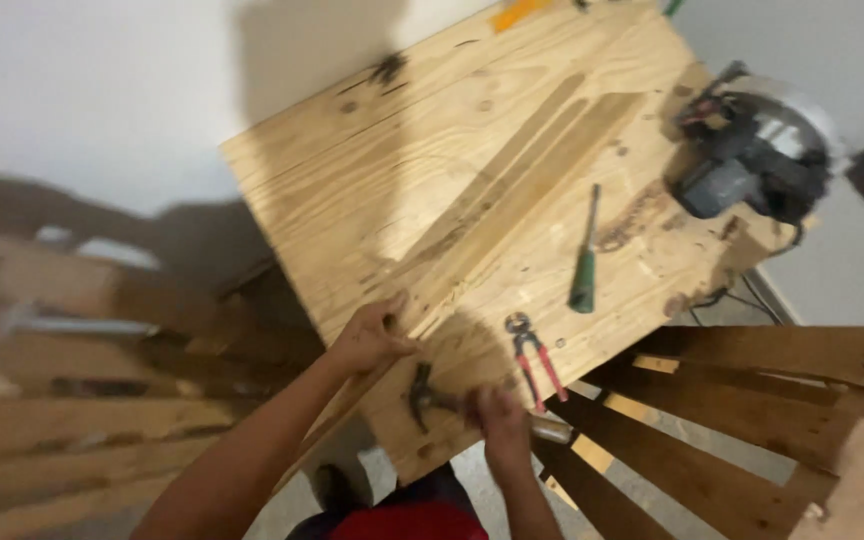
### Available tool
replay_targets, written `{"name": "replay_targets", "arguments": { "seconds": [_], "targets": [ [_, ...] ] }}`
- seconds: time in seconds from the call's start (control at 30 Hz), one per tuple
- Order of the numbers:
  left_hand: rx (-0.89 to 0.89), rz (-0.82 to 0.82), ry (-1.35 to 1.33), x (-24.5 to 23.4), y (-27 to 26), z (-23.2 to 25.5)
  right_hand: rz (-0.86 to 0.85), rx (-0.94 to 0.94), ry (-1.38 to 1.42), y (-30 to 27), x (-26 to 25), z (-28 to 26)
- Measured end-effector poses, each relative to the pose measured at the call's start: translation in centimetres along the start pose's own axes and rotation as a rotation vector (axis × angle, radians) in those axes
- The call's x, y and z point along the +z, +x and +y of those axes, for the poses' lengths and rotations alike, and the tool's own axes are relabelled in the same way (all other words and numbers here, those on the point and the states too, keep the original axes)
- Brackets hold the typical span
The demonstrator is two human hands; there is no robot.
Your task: Manipulating wooden planks and using hand tools like a hammer and pliers to work on pallet structures.
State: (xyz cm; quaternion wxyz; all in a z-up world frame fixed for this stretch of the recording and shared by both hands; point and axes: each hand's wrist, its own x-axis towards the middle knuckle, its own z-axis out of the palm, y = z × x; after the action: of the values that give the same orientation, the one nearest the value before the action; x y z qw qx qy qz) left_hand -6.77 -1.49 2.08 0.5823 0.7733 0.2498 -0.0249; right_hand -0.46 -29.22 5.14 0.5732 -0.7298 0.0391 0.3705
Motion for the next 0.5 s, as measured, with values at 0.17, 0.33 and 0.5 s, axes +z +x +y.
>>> {"name": "replay_targets", "arguments": {
  "seconds": [0.17,0.33,0.5],
  "targets": [
    [-0.033,-0.098,-0.315,-4.5,-13.7,2.1,-0.532,-0.147,0.237,-1.9,6.1,-2.8],
    [0.003,-0.22,-0.671,-8.3,-27.5,2.9,-0.805,-0.07,0.313,-11.1,14.7,2.4],
    [0.037,-0.017,-0.312,-12.0,-39.0,0.8,-0.691,-0.28,0.384,-21.9,22.6,4.2]
  ]
}}
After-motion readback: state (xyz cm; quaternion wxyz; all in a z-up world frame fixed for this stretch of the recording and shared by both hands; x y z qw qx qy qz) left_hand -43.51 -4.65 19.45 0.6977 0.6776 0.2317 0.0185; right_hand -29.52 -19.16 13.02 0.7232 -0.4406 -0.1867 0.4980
